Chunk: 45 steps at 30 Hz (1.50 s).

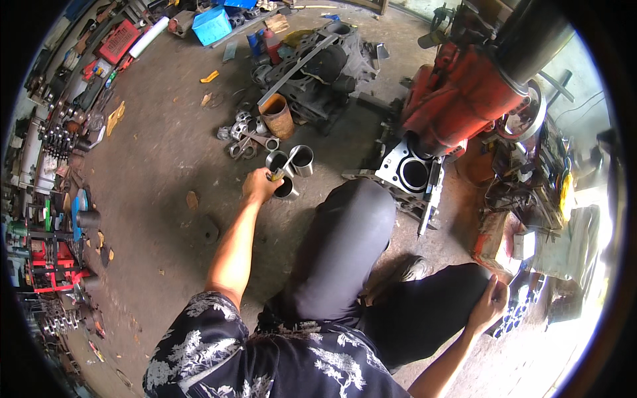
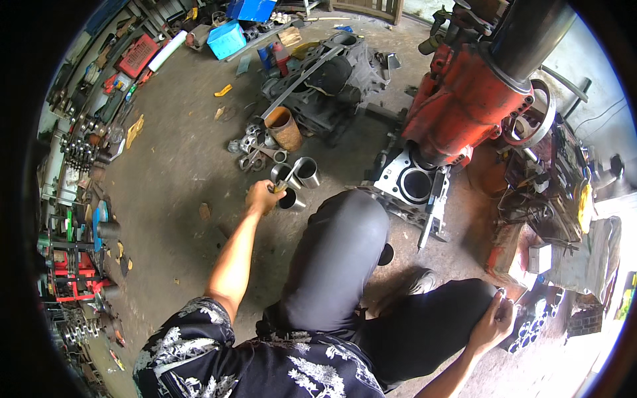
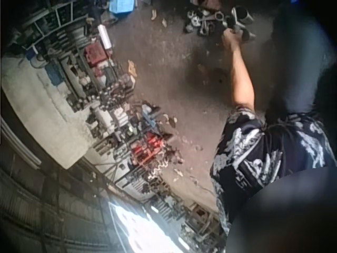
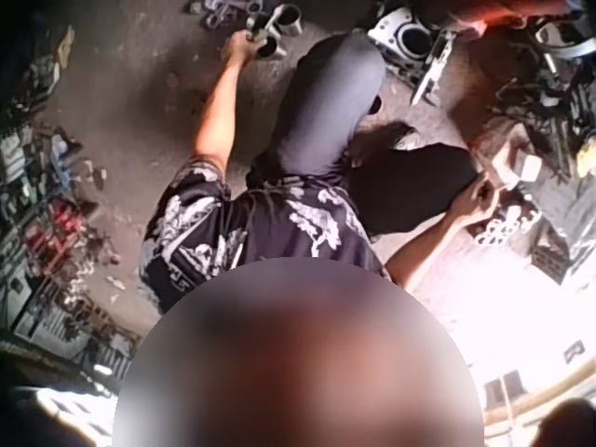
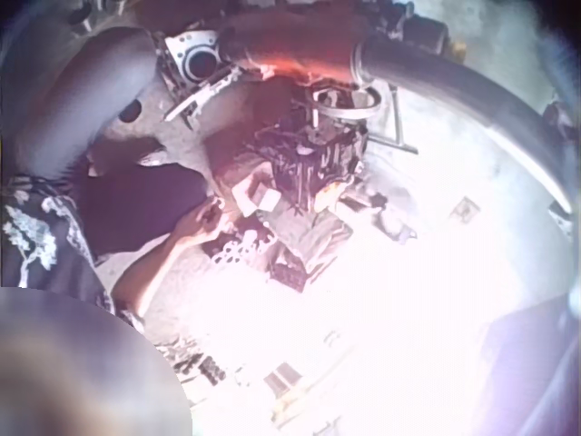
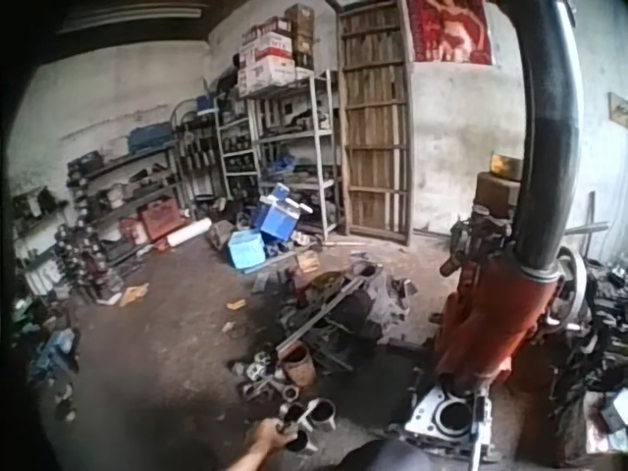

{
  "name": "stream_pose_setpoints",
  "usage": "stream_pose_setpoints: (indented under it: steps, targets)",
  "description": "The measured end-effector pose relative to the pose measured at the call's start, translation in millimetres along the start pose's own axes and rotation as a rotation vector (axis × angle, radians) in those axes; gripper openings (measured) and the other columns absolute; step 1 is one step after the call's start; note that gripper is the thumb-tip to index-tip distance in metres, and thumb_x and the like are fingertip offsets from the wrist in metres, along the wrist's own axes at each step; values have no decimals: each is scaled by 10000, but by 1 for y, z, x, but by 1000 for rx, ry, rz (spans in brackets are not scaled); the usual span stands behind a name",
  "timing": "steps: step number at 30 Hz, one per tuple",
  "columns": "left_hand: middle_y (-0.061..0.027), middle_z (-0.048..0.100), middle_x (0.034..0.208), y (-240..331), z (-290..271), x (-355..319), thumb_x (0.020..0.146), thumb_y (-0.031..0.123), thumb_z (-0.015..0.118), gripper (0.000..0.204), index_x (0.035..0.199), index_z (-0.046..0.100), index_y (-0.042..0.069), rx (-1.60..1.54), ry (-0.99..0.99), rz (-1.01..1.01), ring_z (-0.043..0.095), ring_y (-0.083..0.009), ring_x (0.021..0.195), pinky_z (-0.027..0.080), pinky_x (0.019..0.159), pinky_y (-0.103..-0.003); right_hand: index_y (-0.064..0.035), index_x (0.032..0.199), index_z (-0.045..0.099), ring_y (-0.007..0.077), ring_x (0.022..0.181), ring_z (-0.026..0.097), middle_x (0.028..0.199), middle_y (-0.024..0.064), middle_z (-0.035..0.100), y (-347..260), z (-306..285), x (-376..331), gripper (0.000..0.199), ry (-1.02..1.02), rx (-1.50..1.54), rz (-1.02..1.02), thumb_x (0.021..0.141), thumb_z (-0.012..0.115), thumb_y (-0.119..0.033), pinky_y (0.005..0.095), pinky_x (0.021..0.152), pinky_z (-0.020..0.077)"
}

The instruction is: The person sits on the floor and uses a torque wrench and a small metal rod to adjust and tighten components inside a red engine block. They repeatedly insert the rod, rotate the wrench, and reposition the tool while working on the same area.

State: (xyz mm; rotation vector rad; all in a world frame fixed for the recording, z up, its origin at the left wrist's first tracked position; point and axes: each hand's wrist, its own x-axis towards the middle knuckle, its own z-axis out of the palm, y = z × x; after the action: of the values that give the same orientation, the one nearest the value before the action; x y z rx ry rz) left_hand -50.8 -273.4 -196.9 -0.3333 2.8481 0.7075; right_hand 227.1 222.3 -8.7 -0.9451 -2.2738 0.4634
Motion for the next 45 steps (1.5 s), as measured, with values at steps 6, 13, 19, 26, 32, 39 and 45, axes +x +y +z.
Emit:
stream_pose_setpoints:
  steps: [6, 13, 19, 26, 32, 39, 45]
  targets:
    - [-178, 720, 947, 6, 42, 5, 716, 434, 806, 423, 948, 712, 93, 48, 96, -29, 689, -377, 914, 533, 779, -468, 17, 802, 618, 130, 607, 416, 655, 37, 508, -7, 1, -3, 330, 52, 9, -26, 944, 680, -275, 307, 567, 355]
    - [-186, 721, 951, 7, 40, 6, 702, 425, 830, 458, 971, 714, 73, 40, 111, -11, 691, -374, 927, 533, 779, -461, 5, 852, 642, 102, 621, 420, 679, 15, 522, -30, -8, 4, 262, 97, 179, 18, 1000, 594, -206, 275, 585, 349]
    - [-170, 724, 954, 2, 39, 2, 680, 546, 821, 536, 916, 706, 79, 47, 143, -15, 681, -372, 923, 520, 794, -464, -8, 986, 714, 125, 655, 553, 697, 51, 609, -82, 17, 34, 255, -309, 428, 172, 1005, 560, -211, 290, 619, 456]
    - [-231, 689, 1050, 22, 0, 20, 887, 500, 613, 526, 1018, 657, -7, -145, 318, -74, 681, -332, 973, 512, 797, -438, -34, 933, 707, 348, 865, 692, 914, 197, 702, -100, 127, 41, 407, -503, 49, 5, 892, 660, -436, 434, 799, 536]
    - [-55, 642, 1004, 170, -111, -16, 992, 211, 597, 455, 1376, 508, -17, -750, 29, 473, 610, -107, 862, 503, 782, -247, 46, 966, 667, 386, 903, 687, 961, 255, 664, -93, 173, 26, 590, -650, -118, -49, 861, 652, -535, 453, 793, 551]
    - [-107, 714, 1061, 324, -75, -69, 918, 53, 689, 289, 1176, 620, -58, -944, -386, 722, 665, -136, 981, 511, 911, -261, 51, 918, 679, 404, 896, 687, 972, 270, 672, -89, 194, 28, 550, -723, -136, 5, 868, 640, -495, 447, 819, 549]
    - [-17, 697, 947, 327, 12, -78, 921, 153, 705, 252, 1115, 675, -5, -954, -661, 378, 613, -77, 808, 489, 746, -233, 45, 841, 668, 411, 869, 673, 956, 260, 666, -82, 206, 19, 484, -582, 5, 55, 883, 633, -436, 461, 809, 535]
